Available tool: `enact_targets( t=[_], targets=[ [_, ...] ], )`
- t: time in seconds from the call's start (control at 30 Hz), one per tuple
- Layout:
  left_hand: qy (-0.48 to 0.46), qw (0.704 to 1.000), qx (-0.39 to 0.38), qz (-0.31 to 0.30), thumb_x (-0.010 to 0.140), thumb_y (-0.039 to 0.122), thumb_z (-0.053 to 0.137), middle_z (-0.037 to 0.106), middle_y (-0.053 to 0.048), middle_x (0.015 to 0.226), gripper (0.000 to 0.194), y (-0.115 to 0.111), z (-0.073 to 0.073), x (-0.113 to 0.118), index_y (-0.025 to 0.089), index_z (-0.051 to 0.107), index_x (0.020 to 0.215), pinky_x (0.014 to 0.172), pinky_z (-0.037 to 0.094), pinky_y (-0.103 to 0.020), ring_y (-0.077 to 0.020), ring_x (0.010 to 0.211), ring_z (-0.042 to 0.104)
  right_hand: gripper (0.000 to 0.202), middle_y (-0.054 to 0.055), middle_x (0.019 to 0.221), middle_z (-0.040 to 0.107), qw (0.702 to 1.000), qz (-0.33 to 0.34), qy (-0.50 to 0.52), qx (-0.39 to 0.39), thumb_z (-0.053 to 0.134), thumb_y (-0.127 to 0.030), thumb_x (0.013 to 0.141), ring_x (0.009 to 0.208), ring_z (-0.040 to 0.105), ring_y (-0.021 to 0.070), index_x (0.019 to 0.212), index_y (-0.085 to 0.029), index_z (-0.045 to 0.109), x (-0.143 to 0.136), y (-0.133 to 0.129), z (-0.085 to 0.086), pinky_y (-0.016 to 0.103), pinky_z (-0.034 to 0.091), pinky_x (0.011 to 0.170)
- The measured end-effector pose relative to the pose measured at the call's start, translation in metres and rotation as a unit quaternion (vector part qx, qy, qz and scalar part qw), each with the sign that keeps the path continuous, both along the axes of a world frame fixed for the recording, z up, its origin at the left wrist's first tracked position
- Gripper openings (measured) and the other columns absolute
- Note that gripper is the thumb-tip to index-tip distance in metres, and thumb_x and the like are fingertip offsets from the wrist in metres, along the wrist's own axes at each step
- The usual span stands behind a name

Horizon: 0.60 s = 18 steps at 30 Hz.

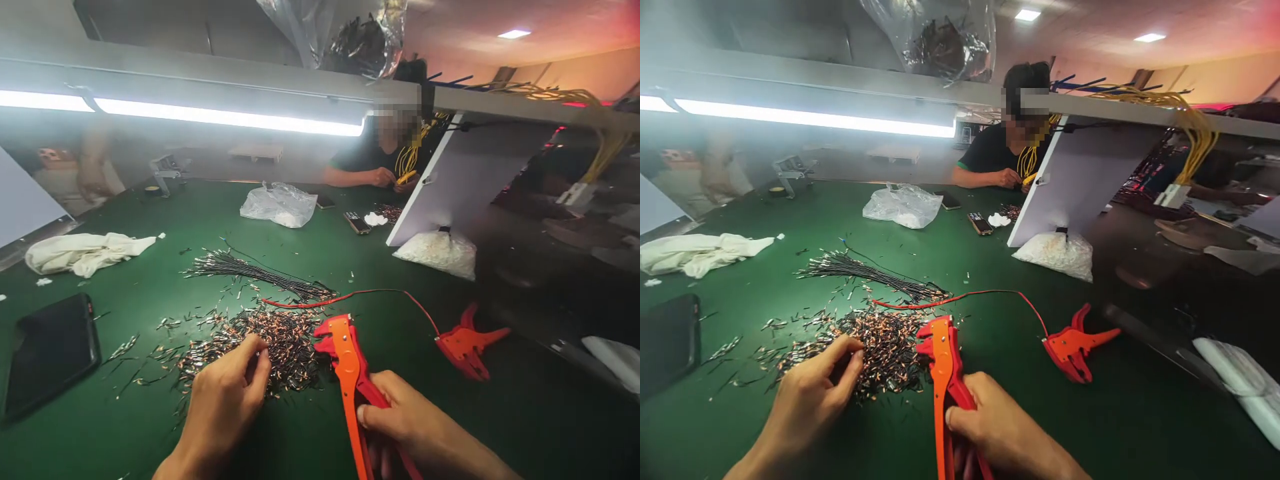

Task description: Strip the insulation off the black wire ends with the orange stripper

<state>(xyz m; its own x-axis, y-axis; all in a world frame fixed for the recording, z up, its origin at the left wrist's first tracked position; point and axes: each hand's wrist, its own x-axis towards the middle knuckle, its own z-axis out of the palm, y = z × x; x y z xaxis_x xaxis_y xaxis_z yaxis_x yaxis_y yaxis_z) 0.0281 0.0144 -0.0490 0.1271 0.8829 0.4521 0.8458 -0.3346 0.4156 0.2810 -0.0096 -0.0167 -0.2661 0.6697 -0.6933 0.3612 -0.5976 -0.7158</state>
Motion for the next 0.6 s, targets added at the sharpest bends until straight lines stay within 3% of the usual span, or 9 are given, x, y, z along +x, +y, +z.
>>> enact_targets(
  t=[0.1,0.2,0.27,0.33,0.4,0.47,0.5,0.53,0.6],
  targets=[
    [-0.004,1.000,0.005,-0.019,0.089,0.023,0.051,0.058,0.007,0.051,0.016,-0.001,-0.002,0.006,0.024,0.059,0.074,0.041,0.036,-0.020,-0.0113,0.041,0.054,0.015,-0.007,0.054,0.040,0.994,0.091,-0.046,0.034,0.051,-0.020,0.073,0.047,0.037,0.0085,0.061,-0.022,0.042,-0.003,-0.008,0.007,0.022,0.027,0.043],
    [-0.025,0.999,0.008,-0.024,0.088,0.024,0.051,0.060,0.005,0.056,0.018,-0.003,-0.002,0.011,0.023,0.060,0.073,0.044,0.039,-0.022,-0.0136,0.048,0.057,0.033,-0.007,0.053,0.029,0.952,0.175,-0.207,0.141,0.054,-0.027,0.080,0.050,0.023,0.0102,0.055,-0.021,0.032,-0.010,-0.019,0.006,0.027,0.017,0.045],
    [-0.041,0.999,0.007,-0.023,0.089,0.025,0.051,0.063,0.003,0.061,0.018,-0.003,-0.002,0.011,0.022,0.061,0.074,0.049,0.042,-0.023,-0.0148,0.053,0.059,0.038,-0.005,0.051,0.040,0.904,0.226,-0.289,0.217,0.052,-0.037,0.088,0.049,0.028,0.0115,0.056,-0.021,0.040,-0.010,-0.023,0.002,0.028,0.017,0.048],
    [-0.057,0.998,0.006,-0.018,0.090,0.026,0.050,0.064,0.001,0.065,0.019,-0.002,-0.001,0.011,0.021,0.061,0.075,0.053,0.045,-0.024,-0.0154,0.056,0.060,0.040,0.001,0.058,0.061,0.858,0.270,-0.353,0.259,0.046,-0.046,0.094,0.051,0.046,0.0156,0.064,-0.022,0.056,0.003,-0.020,0.000,0.028,0.023,0.049],
    [-0.070,0.997,0.005,-0.011,0.090,0.027,0.050,0.065,0.001,0.067,0.019,-0.001,0.000,0.009,0.020,0.061,0.077,0.054,0.046,-0.025,-0.0154,0.059,0.060,0.037,0.006,0.075,0.074,0.799,0.282,-0.437,0.302,0.043,-0.044,0.098,0.063,0.064,0.0231,0.081,-0.023,0.068,0.031,-0.006,0.002,0.029,0.036,0.054],
    [-0.079,0.997,-0.002,-0.002,0.091,0.026,0.049,0.064,0.000,0.069,0.019,-0.001,0.002,0.007,0.020,0.061,0.078,0.053,0.045,-0.024,-0.0150,0.059,0.059,0.033,0.009,0.093,0.076,0.717,0.234,-0.550,0.358,0.038,-0.031,0.101,0.082,0.070,0.0254,0.099,-0.023,0.070,0.073,0.015,0.007,0.031,0.048,0.066],
    [-0.084,0.996,-0.006,0.004,0.091,0.026,0.049,0.064,0.000,0.070,0.018,-0.001,0.004,0.005,0.020,0.061,0.079,0.052,0.044,-0.024,-0.0150,0.060,0.059,0.035,0.015,0.113,0.073,0.690,0.213,-0.585,0.368,0.037,-0.018,0.099,0.101,0.067,0.0313,0.120,-0.018,0.065,0.097,0.026,0.009,0.037,0.050,0.077],
    [-0.087,0.996,-0.012,0.009,0.091,0.025,0.050,0.064,0.000,0.070,0.017,-0.001,0.005,0.004,0.020,0.061,0.079,0.051,0.043,-0.023,-0.0149,0.061,0.058,0.049,0.020,0.132,0.064,0.680,0.206,-0.601,0.365,0.035,-0.004,0.093,0.117,0.061,0.0350,0.136,-0.014,0.055,0.121,0.037,0.009,0.043,0.050,0.087],
    [-0.095,0.995,-0.021,0.020,0.091,0.024,0.050,0.063,0.000,0.070,0.016,0.000,0.008,0.001,0.019,0.061,0.080,0.053,0.044,-0.024,-0.0150,0.063,0.058,0.063,0.028,0.142,0.054,0.666,0.195,-0.632,0.346,0.032,0.007,0.082,0.128,0.052,0.0444,0.142,-0.004,0.049,0.162,0.050,0.002,0.054,0.049,0.089]
  ],
)
